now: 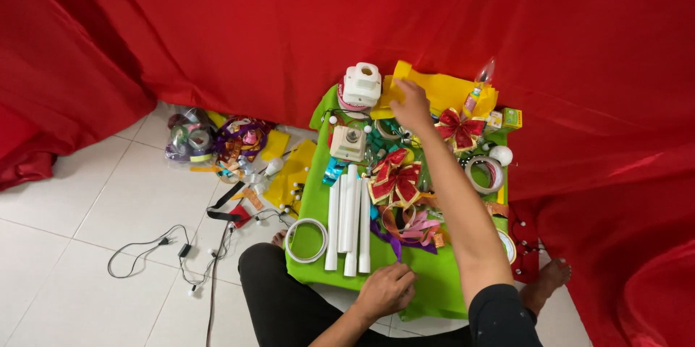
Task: The person wraps a piece of yellow felt around a white plastic tube, secures it, and then proceeds to decorate the assembly with various colorful ribbons and pre-made bows.
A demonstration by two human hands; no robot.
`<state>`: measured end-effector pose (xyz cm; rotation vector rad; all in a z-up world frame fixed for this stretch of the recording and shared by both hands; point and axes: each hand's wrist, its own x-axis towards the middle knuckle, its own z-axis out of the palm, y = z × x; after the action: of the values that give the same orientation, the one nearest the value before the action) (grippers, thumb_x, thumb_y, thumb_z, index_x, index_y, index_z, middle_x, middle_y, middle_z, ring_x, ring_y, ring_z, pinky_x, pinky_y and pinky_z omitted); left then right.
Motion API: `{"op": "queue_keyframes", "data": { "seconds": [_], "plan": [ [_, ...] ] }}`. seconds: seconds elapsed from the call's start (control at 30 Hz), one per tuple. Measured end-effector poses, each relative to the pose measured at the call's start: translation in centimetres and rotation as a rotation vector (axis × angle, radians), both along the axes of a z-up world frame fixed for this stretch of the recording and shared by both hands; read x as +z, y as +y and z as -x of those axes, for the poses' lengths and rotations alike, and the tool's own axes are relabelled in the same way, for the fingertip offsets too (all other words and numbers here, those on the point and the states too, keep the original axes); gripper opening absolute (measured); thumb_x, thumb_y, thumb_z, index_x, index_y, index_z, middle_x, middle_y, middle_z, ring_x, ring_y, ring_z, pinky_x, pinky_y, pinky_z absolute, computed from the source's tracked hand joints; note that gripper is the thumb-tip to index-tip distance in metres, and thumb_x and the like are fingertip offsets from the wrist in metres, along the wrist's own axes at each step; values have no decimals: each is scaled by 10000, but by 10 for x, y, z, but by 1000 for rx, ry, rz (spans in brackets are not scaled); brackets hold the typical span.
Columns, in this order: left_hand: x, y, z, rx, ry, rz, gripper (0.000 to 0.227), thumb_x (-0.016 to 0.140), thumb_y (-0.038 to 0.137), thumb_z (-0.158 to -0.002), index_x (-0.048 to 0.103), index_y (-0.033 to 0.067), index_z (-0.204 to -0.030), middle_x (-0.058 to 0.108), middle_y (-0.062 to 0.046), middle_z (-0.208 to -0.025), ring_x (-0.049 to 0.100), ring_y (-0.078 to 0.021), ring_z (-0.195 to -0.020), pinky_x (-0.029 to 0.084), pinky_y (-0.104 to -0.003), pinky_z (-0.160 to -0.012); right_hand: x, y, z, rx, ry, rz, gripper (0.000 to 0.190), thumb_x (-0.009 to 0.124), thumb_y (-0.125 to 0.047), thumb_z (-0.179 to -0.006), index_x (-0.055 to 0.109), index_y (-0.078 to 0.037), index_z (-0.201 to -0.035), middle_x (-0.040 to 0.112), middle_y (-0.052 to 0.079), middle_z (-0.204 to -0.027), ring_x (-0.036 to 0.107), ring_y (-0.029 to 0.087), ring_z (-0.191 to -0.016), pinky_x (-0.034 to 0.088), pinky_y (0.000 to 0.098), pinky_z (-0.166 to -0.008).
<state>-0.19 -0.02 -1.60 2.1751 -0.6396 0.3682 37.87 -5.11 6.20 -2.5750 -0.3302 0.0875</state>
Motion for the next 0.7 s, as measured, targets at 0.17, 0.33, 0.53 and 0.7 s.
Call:
{"op": "queue_keyframes", "data": {
  "seconds": [0.17, 0.33, 0.53, 0.7],
  "plan": [
    [4, 1, 0, -3, 5, 11, 171, 689, 21, -787, 655, 32, -955, 659, -85, -935, 641, -237, -742, 561, -346, -657, 38, -8, 8, -35, -15, -562, 593, 538, 15, -862, 519, -28, -1454, 540, 136, -1502, 486, 270, -1429, 414, 361, -1155],
    [-1, -3, 0, 0, 6, -12, 151, 674, 22, -797, 692, 19, -948, 688, -89, -933, 657, -223, -743, 575, -334, -653, 50, -25, -3, 73, -12, -1079, 623, 540, 38, -874, 444, 57, -1489, 538, 227, -1468, 494, 336, -1431, 415, 345, -1174],
    [-1, -3, -2, -3, 15, 7, 128, 664, 21, -819, 718, 10, -934, 701, -87, -903, 656, -218, -708, 568, -330, -614, 122, -46, 24, 276, 20, -1547, 533, 535, 30, -928, 541, -71, -1451, 615, 80, -1360, 598, 203, -1252, 484, 371, -1134],
    [-15, -7, 1, 3, -38, -55, 126, 636, 33, -832, 688, 39, -946, 700, -81, -923, 646, -186, -697, 560, -292, -563, 187, -70, 96, 409, -185, -1511, 455, 537, -117, -981, 579, -103, -1434, 601, 68, -1347, 574, 200, -1295, 495, 344, -1186]
  ]
}}
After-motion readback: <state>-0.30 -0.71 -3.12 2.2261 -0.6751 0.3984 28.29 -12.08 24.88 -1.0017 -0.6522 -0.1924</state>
